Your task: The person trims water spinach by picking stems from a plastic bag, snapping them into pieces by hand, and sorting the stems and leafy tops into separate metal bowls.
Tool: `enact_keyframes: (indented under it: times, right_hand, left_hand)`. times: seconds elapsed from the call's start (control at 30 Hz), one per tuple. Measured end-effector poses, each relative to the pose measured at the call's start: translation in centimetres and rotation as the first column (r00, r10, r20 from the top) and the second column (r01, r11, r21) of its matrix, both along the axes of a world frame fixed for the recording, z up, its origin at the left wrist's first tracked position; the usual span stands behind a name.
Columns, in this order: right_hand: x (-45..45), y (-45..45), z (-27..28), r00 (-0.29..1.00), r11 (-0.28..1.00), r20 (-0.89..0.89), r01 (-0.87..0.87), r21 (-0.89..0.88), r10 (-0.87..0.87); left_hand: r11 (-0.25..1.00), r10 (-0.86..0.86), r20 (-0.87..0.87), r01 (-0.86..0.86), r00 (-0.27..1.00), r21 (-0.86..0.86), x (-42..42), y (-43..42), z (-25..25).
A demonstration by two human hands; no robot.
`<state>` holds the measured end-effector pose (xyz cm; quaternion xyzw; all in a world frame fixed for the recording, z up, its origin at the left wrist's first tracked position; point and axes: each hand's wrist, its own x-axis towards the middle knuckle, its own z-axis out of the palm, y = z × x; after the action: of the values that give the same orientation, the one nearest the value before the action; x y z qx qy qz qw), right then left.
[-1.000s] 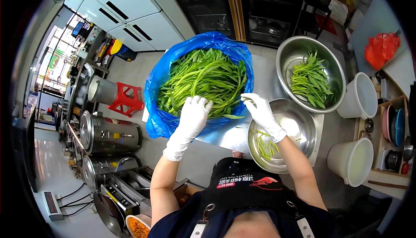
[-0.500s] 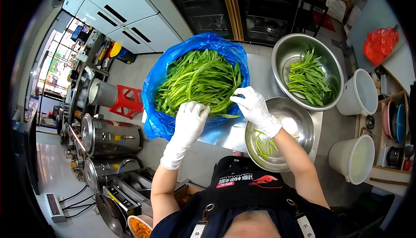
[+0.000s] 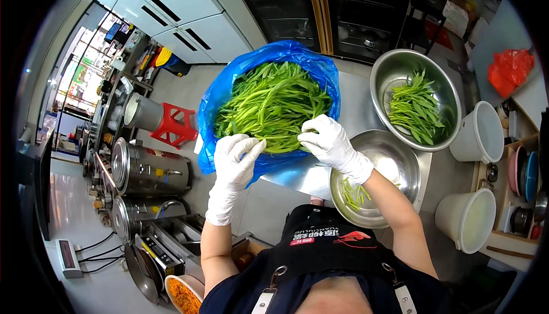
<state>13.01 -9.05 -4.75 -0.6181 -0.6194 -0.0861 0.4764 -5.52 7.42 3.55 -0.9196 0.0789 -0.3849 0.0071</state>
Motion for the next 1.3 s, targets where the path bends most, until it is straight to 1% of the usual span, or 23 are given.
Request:
enact_keyframes:
  times: [0.13, 0.23, 0.47, 0.5, 0.53, 0.57, 0.6, 0.63, 0.67, 0.73, 0.77, 0.8, 0.83, 0.87, 0.9, 0.93, 0.97, 1.0, 1.17, 1.2, 1.23, 1.27, 1.3]
  right_hand:
    - [-0.6, 0.1, 1.0, 0.989, 0.996, -0.129, -0.08, -0.037, 0.075]
    - [-1.0, -0.1, 2.0, 0.996, 0.995, -0.035, -0.086, -0.057, 0.084]
    - [-0.5, -0.5, 2.0, 0.988, 0.986, 0.0, 0.152, -0.067, -0.152]
    - [-0.3, -0.6, 2.0, 0.98, 0.979, -0.049, 0.189, -0.075, -0.193]
    - [-0.1, -0.7, 1.3, 0.94, 0.979, -0.282, 0.163, -0.122, -0.191]
    - [0.2, -0.8, 0.0, 0.846, 0.979, -0.498, 0.127, -0.16, -0.191]
    - [0.6, -0.9, -0.7, 0.703, 0.979, -0.685, 0.084, -0.187, -0.191]
    - [1.2, -1.1, -0.6, 0.454, 0.978, -0.868, 0.035, -0.208, -0.201]
    - [2.3, -1.5, -1.6, 0.411, 0.991, -0.904, 0.097, -0.087, -0.12]
    - [2.8, -2.0, -0.8, 0.394, 0.95, -0.896, 0.301, -0.083, -0.204]
    - [2.7, -2.1, -0.8, 0.593, 0.942, -0.761, 0.328, -0.072, -0.265]
    - [1.2, -2.0, 1.8, 0.635, 0.966, -0.75, 0.255, -0.026, -0.188]
    - [0.0, -2.0, 3.2, 0.822, 0.974, -0.537, 0.226, 0.002, -0.189]
    - [-0.9, -1.9, 4.1, 0.944, 0.981, -0.281, 0.19, 0.025, -0.176]
    - [-1.9, -1.7, 4.6, 0.982, 0.981, -0.032, 0.184, -0.064, -0.187]
    - [-2.7, -1.5, 4.8, 0.962, 0.968, 0.219, 0.199, -0.151, -0.163]
    - [-3.0, -1.3, 4.0, 0.942, 0.956, 0.305, 0.207, -0.206, -0.138]
    - [-3.0, -1.4, 3.4, 0.932, 0.959, 0.337, 0.208, -0.192, -0.135]
    - [-2.8, -2.6, 2.3, 0.896, 0.964, 0.427, 0.213, -0.162, -0.126]
    - [-2.6, -3.0, 2.3, 0.892, 0.962, 0.432, 0.221, -0.16, -0.133]
    - [-2.4, -3.5, 2.2, 0.919, 0.964, 0.365, 0.219, -0.149, -0.152]
    - [-2.2, -3.9, 1.8, 0.976, 0.97, 0.134, 0.193, -0.15, -0.174]
    - [-2.0, -4.4, 1.2, 0.977, 0.975, -0.106, 0.166, -0.146, -0.183]
  left_hand:
    - [1.0, 0.019, 0.055, -0.018, 0.998, -0.01, -0.4, 0.3, 1.0]
    - [0.996, 0.077, 0.043, -0.075, 0.996, -0.04, -0.7, 0.8, 0.5]
    - [0.993, 0.107, -0.12, -0.112, 0.987, -0.033, -0.8, 0.8, -1.4]
    - [0.992, 0.111, -0.129, -0.116, 0.986, -0.039, -0.6, 0.5, -1.8]
    - [0.992, 0.113, -0.138, -0.12, 0.984, -0.044, -0.4, 0.2, -2.3]
    - [0.993, 0.093, -0.147, -0.103, 0.985, -0.064, 0.0, -0.3, -2.6]
    - [0.992, 0.081, -0.16, -0.096, 0.984, -0.085, 0.3, -0.9, -2.8]
    - [0.989, 0.101, -0.156, -0.117, 0.983, -0.093, 0.6, -1.2, -3.1]
    - [0.985, 0.122, -0.153, -0.139, 0.981, -0.103, 0.8, -1.5, -3.6]
    - [0.942, 0.126, -0.223, -0.187, 0.967, -0.278, 1.0, -1.9, -4.5]
    - [0.907, 0.126, -0.257, -0.216, 0.958, -0.362, 1.3, -2.1, -4.8]
    - [0.859, 0.143, -0.319, -0.278, 0.937, -0.431, 1.6, -2.6, -5.1]
    - [0.732, 0.095, -0.401, -0.336, 0.911, -0.592, 2.1, -3.1, -5.1]
    - [0.575, 0.028, -0.467, -0.396, 0.884, -0.716, 2.6, -3.7, -4.6]
    - [0.397, -0.025, -0.521, -0.469, 0.853, -0.788, 2.9, -4.2, -4.3]
    - [0.307, -0.099, -0.528, -0.479, 0.843, -0.822, 3.1, -4.2, -4.3]
    - [0.212, -0.171, -0.529, -0.493, 0.831, -0.844, 3.2, -4.1, -4.4]
    - [0.116, -0.243, -0.522, -0.509, 0.818, -0.853, 3.2, -4.2, -4.4]
    - [0.205, -0.23, -0.586, -0.55, 0.777, -0.809, 3.3, -5.6, -3.1]
    - [0.235, -0.243, -0.507, -0.457, 0.827, -0.858, 3.4, -5.8, -4.0]
    - [0.256, -0.265, -0.478, -0.417, 0.837, -0.872, 3.6, -6.0, -4.8]
    - [0.275, -0.286, -0.449, -0.376, 0.847, -0.885, 4.0, -6.3, -5.4]
    - [0.24, -0.281, -0.459, -0.401, 0.843, -0.884, 4.4, -7.1, -4.9]
